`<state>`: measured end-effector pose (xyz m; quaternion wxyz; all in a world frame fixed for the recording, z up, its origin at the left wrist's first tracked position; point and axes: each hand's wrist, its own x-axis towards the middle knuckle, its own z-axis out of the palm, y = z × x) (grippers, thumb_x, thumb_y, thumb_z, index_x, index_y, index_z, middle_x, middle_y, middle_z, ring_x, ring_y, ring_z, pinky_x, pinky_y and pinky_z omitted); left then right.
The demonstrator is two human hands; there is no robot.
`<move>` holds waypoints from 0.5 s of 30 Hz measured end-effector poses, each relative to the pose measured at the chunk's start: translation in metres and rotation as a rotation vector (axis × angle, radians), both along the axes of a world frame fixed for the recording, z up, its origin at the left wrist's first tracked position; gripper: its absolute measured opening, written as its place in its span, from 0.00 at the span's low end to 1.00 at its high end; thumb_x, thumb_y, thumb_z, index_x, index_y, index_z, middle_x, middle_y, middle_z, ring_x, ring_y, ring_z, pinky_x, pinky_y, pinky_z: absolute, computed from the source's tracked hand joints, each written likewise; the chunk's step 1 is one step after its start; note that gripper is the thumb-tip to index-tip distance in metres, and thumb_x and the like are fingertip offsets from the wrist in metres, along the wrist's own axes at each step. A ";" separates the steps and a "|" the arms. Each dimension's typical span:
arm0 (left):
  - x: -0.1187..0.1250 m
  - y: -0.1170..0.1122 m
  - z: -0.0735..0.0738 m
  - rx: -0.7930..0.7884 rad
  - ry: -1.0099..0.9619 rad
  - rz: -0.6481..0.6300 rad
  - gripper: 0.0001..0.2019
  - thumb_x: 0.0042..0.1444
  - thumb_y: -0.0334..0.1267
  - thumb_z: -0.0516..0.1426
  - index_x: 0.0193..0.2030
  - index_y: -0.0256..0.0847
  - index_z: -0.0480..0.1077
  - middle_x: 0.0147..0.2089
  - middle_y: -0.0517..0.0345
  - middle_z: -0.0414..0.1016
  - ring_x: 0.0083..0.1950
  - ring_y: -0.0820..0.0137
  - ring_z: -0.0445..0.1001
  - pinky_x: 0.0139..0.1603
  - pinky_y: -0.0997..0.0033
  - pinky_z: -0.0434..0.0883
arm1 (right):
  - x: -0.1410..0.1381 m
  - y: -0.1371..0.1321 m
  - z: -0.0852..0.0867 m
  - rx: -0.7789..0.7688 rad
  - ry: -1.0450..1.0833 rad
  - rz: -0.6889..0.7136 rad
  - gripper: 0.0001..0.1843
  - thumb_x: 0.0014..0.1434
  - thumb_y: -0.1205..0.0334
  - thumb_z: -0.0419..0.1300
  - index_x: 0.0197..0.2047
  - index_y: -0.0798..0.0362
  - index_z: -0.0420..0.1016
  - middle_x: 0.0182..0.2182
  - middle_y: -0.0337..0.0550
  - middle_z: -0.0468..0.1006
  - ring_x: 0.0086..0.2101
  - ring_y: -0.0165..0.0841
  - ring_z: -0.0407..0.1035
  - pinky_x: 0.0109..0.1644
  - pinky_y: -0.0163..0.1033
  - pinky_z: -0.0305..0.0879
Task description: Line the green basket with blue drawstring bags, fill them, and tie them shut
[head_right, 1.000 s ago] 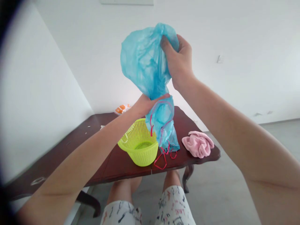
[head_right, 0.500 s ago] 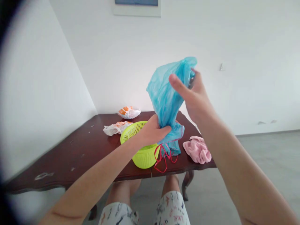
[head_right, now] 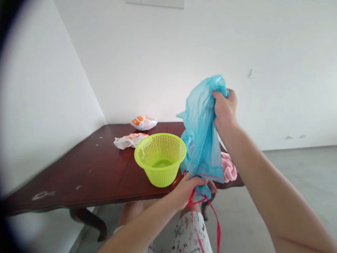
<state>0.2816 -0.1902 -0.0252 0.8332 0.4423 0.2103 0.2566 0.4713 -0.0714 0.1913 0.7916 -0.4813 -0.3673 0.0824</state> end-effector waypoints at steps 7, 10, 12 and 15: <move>0.013 0.011 -0.070 -0.101 -0.022 0.094 0.21 0.48 0.55 0.69 0.46 0.47 0.81 0.43 0.44 0.90 0.41 0.55 0.88 0.46 0.59 0.76 | 0.042 0.097 -0.080 -0.392 -0.043 -0.193 0.17 0.65 0.62 0.73 0.53 0.48 0.74 0.43 0.41 0.82 0.46 0.40 0.81 0.50 0.41 0.83; 0.002 0.007 -0.102 -0.041 0.066 0.074 0.30 0.52 0.56 0.71 0.61 0.51 0.78 0.53 0.44 0.90 0.45 0.56 0.90 0.46 0.61 0.75 | 0.057 0.137 -0.124 -0.539 -0.068 -0.171 0.19 0.65 0.62 0.72 0.57 0.50 0.76 0.47 0.48 0.85 0.49 0.45 0.82 0.56 0.46 0.85; -0.017 0.004 -0.131 0.039 0.098 0.035 0.34 0.57 0.59 0.71 0.67 0.52 0.74 0.59 0.42 0.89 0.45 0.58 0.90 0.46 0.62 0.74 | 0.063 0.156 -0.153 -0.623 -0.110 -0.116 0.29 0.66 0.59 0.73 0.67 0.52 0.75 0.55 0.55 0.87 0.56 0.49 0.83 0.62 0.52 0.85; -0.065 0.002 -0.183 0.226 0.153 -0.124 0.42 0.59 0.66 0.73 0.74 0.50 0.71 0.60 0.39 0.88 0.45 0.59 0.87 0.45 0.63 0.72 | 0.067 0.176 -0.195 -0.735 -0.211 0.015 0.57 0.63 0.51 0.78 0.86 0.57 0.60 0.71 0.68 0.82 0.67 0.57 0.80 0.73 0.59 0.81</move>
